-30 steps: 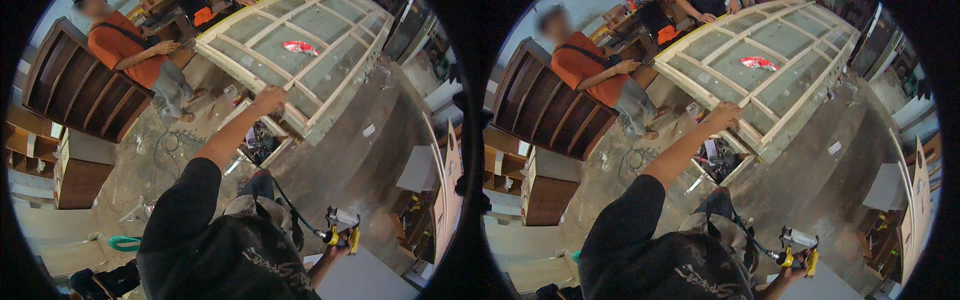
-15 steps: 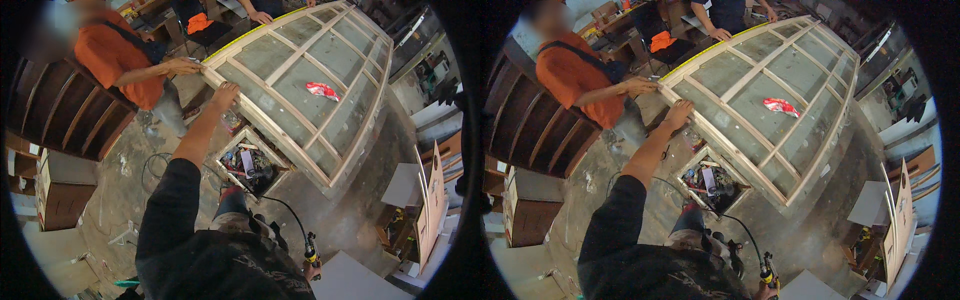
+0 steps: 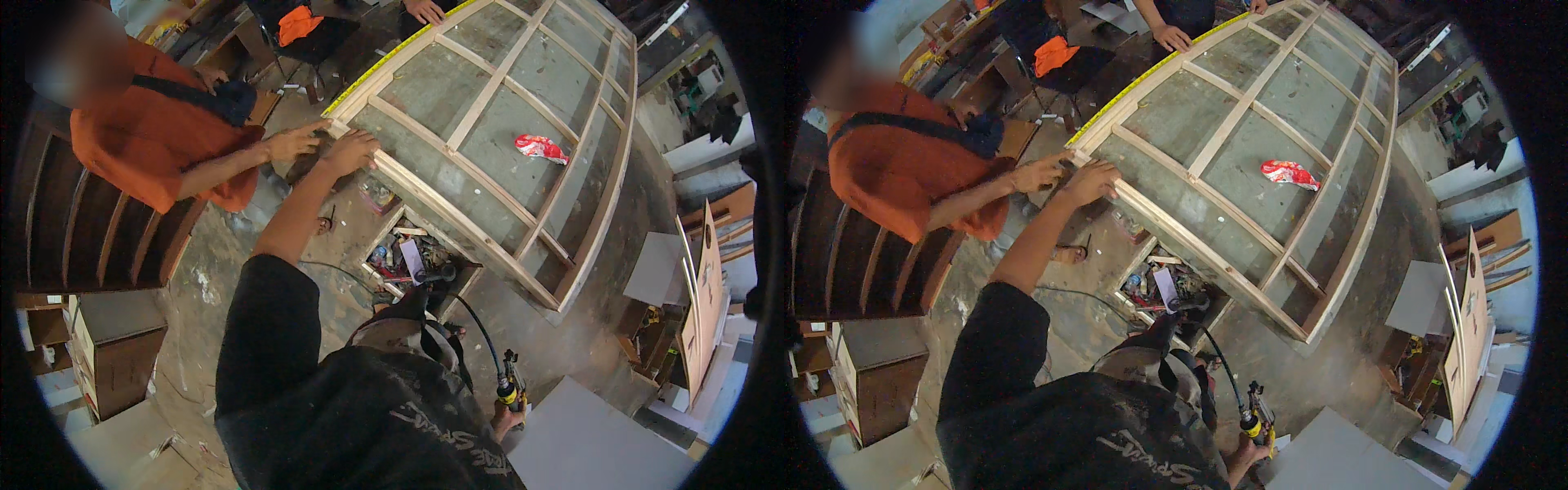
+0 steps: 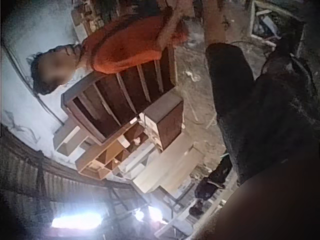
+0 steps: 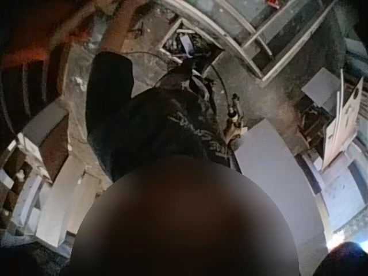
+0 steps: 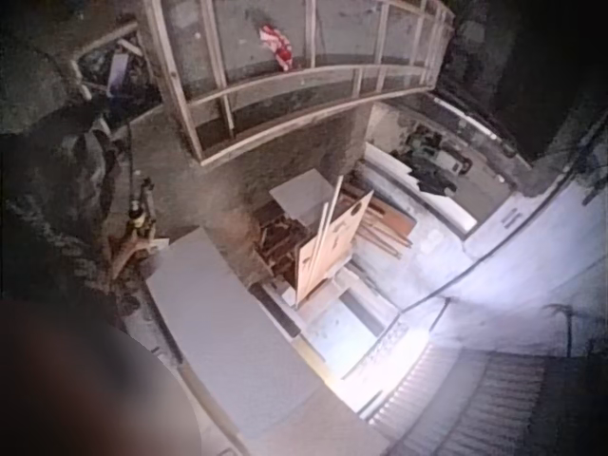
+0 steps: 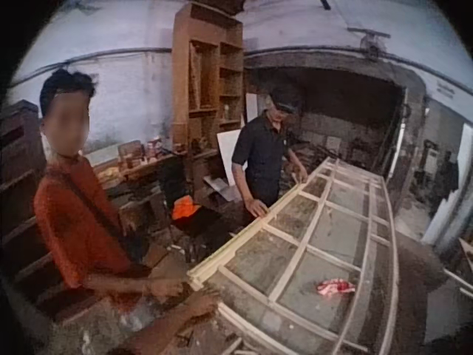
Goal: The person assembles a large wooden frame on a workbench, positioning thin wooden strips and securing them with a yellow pneumatic nail gun. They repeatedly align and fasten the strips while coworkers measure and assist nearby.
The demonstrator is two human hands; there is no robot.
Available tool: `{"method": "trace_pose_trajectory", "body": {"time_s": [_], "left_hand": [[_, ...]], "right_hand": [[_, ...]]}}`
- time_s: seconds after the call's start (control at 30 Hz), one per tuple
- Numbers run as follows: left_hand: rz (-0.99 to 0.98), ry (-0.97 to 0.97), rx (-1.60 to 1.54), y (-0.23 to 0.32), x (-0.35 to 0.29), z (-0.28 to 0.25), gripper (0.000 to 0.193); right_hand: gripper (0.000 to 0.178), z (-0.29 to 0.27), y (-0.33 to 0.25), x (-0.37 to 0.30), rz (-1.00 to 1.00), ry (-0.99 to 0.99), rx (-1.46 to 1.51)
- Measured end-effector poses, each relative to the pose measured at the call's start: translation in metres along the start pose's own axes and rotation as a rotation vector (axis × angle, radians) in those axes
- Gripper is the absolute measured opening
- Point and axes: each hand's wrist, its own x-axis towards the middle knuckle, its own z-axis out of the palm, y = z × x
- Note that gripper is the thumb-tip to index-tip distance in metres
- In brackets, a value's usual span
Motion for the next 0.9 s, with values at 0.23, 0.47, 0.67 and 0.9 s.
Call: {"method": "trace_pose_trajectory", "body": {"time_s": [0.23, 0.47, 0.67, 0.9], "left_hand": [[0.027, 0.027, -0.014, -0.003, 0.004, 0.000, 0.037], [0.058, 0.075, 0.017, -0.007, 0.006, 0.003, 0.036], [0.033, 0.038, -0.002, -0.005, 0.009, 0.001, 0.032], [0.006, 0.033, -0.008, -0.004, 0.007, 0.003, 0.031]], "right_hand": [[0.027, 0.001, 0.014, 0.008, 0.195, 0.059, 0.271], [0.008, -0.004, 0.012, 0.013, 0.714, 0.157, 0.825], [0.005, -0.010, 0.030, 0.014, 0.668, 0.305, 0.790], [0.006, -0.007, 0.014, -0.002, 0.892, 0.071, 0.902]]}}
